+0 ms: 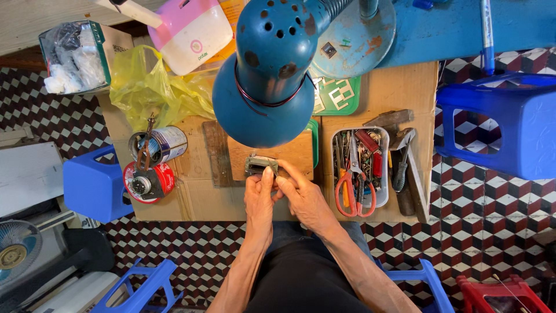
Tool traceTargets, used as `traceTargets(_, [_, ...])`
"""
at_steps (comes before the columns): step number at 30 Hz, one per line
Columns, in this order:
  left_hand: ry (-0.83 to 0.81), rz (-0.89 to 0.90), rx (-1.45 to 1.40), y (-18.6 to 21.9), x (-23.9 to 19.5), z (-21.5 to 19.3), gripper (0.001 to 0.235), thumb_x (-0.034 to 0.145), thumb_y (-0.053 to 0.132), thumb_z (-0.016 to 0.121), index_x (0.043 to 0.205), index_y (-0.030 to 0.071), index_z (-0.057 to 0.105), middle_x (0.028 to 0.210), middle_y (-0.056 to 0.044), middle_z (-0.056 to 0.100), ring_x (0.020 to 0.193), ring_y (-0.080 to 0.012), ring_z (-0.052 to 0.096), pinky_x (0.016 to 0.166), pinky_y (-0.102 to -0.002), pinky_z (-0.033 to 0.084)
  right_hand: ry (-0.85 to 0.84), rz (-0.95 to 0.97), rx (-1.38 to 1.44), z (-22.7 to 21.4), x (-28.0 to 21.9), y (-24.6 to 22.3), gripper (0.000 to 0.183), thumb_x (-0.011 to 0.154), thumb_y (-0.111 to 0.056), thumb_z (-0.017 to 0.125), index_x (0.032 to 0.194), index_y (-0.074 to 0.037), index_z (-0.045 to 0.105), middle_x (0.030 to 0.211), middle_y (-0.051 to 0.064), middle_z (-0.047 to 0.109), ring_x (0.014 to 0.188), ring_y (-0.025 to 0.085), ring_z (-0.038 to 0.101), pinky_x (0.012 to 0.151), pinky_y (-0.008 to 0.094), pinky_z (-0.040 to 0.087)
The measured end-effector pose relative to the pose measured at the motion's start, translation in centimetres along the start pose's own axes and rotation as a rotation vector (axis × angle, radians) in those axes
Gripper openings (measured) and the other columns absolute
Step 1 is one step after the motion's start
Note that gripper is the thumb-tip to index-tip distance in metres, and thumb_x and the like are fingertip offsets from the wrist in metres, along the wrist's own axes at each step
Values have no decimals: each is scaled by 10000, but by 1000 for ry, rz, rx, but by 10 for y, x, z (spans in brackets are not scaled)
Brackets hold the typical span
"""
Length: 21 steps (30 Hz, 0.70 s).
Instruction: The person uses a utility knife and pliers to scrape and adjust a small metal component on a workbench. They repeatedly pick up and set down tools, retrieve small parts from a yellow plastic bag, and manipulate the component under a blue desk lamp.
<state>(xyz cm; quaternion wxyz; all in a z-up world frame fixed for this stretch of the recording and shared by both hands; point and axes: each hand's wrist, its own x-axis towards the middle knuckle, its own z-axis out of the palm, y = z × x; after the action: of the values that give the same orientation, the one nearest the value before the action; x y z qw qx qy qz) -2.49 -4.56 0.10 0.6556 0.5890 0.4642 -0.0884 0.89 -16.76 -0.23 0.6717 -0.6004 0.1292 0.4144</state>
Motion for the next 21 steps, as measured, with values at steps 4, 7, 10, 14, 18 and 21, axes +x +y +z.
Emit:
traceTargets(4, [-11,16,-26,-2,1,0,474,971,462,602,1104,9,555,919,-69,643,874,-134,657,802,-332,599,94,-236,-170,1,-5,2,557,1040,-315,569,1546,-105,470,879,32,746,646,40,605,582,213,489])
traceTargets(7, [15,5,48,-5,5,1,477,970,469,594,1094,9,563,903,-94,674,864,-149,678,801,-317,602,136,-80,-87,-4,-9,-4,591,991,-331,544,1535,-133,421,875,27,716,540,70,517,486,237,455])
traceTargets(10, [52,-8,161,-10,9,-1,502,973,495,554,1098,10,587,893,-99,688,852,-153,693,783,-305,606,207,-54,-62,-15,-15,-11,550,1008,-345,497,1509,-125,434,881,25,686,525,71,504,457,247,434])
traceTargets(14, [-17,40,61,-14,7,-11,560,1010,520,461,1174,6,611,908,-97,712,829,-168,687,770,-308,587,292,-41,-123,-25,-12,-18,510,999,-336,541,1452,-100,536,905,59,690,572,110,525,516,283,446])
traceTargets(18, [58,174,288,-10,-17,-38,493,1060,444,469,1210,31,692,947,-109,746,871,-200,707,809,-332,581,441,-281,-510,-28,-3,-17,508,952,-330,679,1371,-57,588,979,135,712,879,224,687,779,377,531])
traceTargets(21, [194,687,605,6,-22,-54,306,968,245,678,1211,61,650,1134,-113,695,1018,-236,700,882,-367,572,503,-440,-572,-26,11,-11,488,936,-317,687,1317,-29,586,1127,198,700,1056,332,683,910,428,522])
